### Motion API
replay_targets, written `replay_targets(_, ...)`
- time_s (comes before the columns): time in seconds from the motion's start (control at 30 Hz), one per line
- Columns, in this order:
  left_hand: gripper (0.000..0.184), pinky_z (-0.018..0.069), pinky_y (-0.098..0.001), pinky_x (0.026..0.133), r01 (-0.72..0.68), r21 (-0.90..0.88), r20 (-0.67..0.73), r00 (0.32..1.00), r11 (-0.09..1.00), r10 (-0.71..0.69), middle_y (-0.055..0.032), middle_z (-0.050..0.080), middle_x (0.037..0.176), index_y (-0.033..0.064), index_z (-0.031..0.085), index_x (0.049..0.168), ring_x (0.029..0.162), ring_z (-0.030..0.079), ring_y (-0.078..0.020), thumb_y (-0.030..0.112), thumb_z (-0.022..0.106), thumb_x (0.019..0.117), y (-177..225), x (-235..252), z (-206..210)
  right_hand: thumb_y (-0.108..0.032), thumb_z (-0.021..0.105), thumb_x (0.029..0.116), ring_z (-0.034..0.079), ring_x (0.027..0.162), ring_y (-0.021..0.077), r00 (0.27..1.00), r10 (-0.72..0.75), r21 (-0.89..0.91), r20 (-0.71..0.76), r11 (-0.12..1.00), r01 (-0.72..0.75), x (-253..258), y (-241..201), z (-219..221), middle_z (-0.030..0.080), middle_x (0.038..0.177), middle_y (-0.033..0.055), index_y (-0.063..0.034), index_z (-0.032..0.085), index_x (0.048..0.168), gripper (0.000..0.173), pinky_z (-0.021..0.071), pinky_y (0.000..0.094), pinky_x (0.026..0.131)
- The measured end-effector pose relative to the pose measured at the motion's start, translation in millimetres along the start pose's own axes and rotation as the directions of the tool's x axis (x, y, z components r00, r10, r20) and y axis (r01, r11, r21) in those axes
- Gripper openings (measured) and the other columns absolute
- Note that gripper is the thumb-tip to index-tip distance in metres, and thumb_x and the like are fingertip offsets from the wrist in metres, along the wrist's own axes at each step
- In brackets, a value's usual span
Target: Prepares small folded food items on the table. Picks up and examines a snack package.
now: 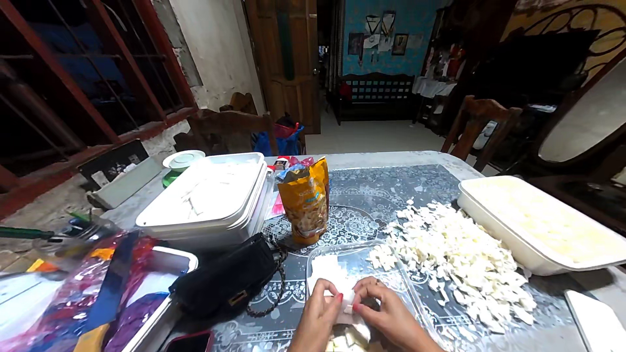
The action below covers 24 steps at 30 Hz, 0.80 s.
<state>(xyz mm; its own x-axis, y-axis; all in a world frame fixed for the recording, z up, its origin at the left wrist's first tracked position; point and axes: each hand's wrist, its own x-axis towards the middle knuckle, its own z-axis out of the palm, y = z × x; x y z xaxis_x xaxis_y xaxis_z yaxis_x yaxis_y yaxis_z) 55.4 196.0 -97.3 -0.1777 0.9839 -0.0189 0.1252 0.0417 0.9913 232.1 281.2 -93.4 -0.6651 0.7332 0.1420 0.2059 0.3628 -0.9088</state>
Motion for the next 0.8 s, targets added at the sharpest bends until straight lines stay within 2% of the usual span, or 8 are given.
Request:
replay_targets(0.1,0.035,0.0588,-0.0302,0.073,0.026,-0.064,-0.009,1.0,0.998,-0.026,-0.0061,0.073,0.081,-0.0037,0.053,0.122,0.07,0.07,-0.0106,0.003,0.07,0.092,4.3,-3.9,5.8,-0.012,0.068,0.0915,0.061,0.115,0.0161,1.0,0.019,0.037,0.002,0.999,-0.019,0.2,4.2,-0.1,0.066,0.122,0.0149,0.001,0.072,0.096,0.014,0.0507,0.032,0.097)
replay_targets(0.2,0.025,0.0606,-0.0267,0.077,0.001,-0.096,-0.01,1.0,0.995,-0.001,-0.0055,0.075,0.089,-0.0031,0.068,0.116,0.076,0.072,-0.0079,0.001,0.069,0.0916,3.6,-3.4,3.6,-0.004,0.064,0.0927,0.066,0.081,0.0039,0.994,0.067,0.258,-0.082,0.965,-0.044,2.4,1.0,-4.5,0.069,0.094,0.0009,0.0001,0.066,0.1,0.009,0.0562,0.0226,0.074)
replay_targets(0.27,0.017,0.0603,-0.0238,0.075,-0.015,-0.115,-0.006,1.0,0.993,0.015,-0.0033,0.075,0.09,-0.0017,0.072,0.107,0.076,0.071,-0.0051,-0.001,0.069,0.0906,4.2,-3.2,3.3,-0.007,0.059,0.0968,0.066,0.072,0.0026,0.986,0.123,0.35,-0.109,0.933,-0.078,3.3,-6.7,-7.7,0.07,0.085,-0.0036,-0.0046,0.063,0.102,0.007,0.0555,0.0213,0.068)
replay_targets(0.33,0.012,0.0593,-0.0223,0.073,-0.018,-0.141,0.004,1.0,0.99,0.018,0.0001,0.072,0.088,0.0,0.071,0.099,0.075,0.068,-0.0037,-0.005,0.067,0.0886,3.7,-2.9,4.7,-0.009,0.057,0.0986,0.068,0.077,0.0037,0.991,0.102,0.312,-0.087,0.947,-0.07,1.8,-8.1,-6.4,0.071,0.087,-0.0032,-0.0044,0.061,0.104,0.008,0.0565,0.0227,0.073)
replay_targets(0.43,0.012,0.06,-0.0249,0.07,0.067,-0.176,0.028,0.998,0.982,-0.063,0.0002,0.07,0.081,0.0015,0.067,0.092,0.071,0.068,-0.0067,-0.008,0.07,0.084,1.7,-0.9,4.5,-0.008,0.064,0.0951,0.069,0.085,0.0149,0.995,-0.092,-0.026,-0.024,0.995,0.091,-2.6,-0.2,1.3,0.072,0.094,0.0101,0.0037,0.068,0.104,0.016,0.0563,0.0311,0.079)
replay_targets(0.5,0.009,0.0616,-0.0292,0.072,0.169,-0.246,0.064,0.985,0.954,-0.158,-0.0019,0.069,0.079,0.0017,0.064,0.091,0.071,0.07,-0.011,-0.004,0.07,0.0872,1.9,0.9,2.1,-0.011,0.067,0.0931,0.07,0.1,0.0301,0.957,-0.283,-0.238,0.056,0.927,0.288,-2.6,6.0,2.6,0.073,0.103,0.0177,0.0038,0.072,0.101,0.018,0.0559,0.0448,0.088)
replay_targets(0.63,0.004,0.0622,-0.0298,0.07,0.305,-0.428,0.106,0.952,0.851,-0.288,-0.0054,0.07,0.079,-0.0001,0.06,0.1,0.07,0.071,-0.0141,-0.001,0.056,0.0997,6.8,2.9,-3.7,-0.035,0.075,0.0895,0.066,0.111,0.0312,0.84,-0.526,-0.364,0.132,0.763,0.534,3.9,16.6,-2.3,0.071,0.114,0.0152,-0.0077,0.073,0.095,0.028,0.053,0.0467,0.094)
replay_targets(0.8,0.018,0.0619,-0.0277,0.079,0.298,-0.377,0.151,0.954,0.877,-0.26,-0.0064,0.074,0.093,-0.0042,0.066,0.111,0.08,0.073,-0.0119,-0.006,0.054,0.0981,15.1,0.2,-5.0,-0.013,0.071,0.0904,0.069,0.084,0.0122,0.977,-0.211,-0.098,-0.015,0.973,0.208,-0.6,9.5,-2.8,0.073,0.092,0.0106,0.0031,0.071,0.092,0.016,0.0571,0.0275,0.079)
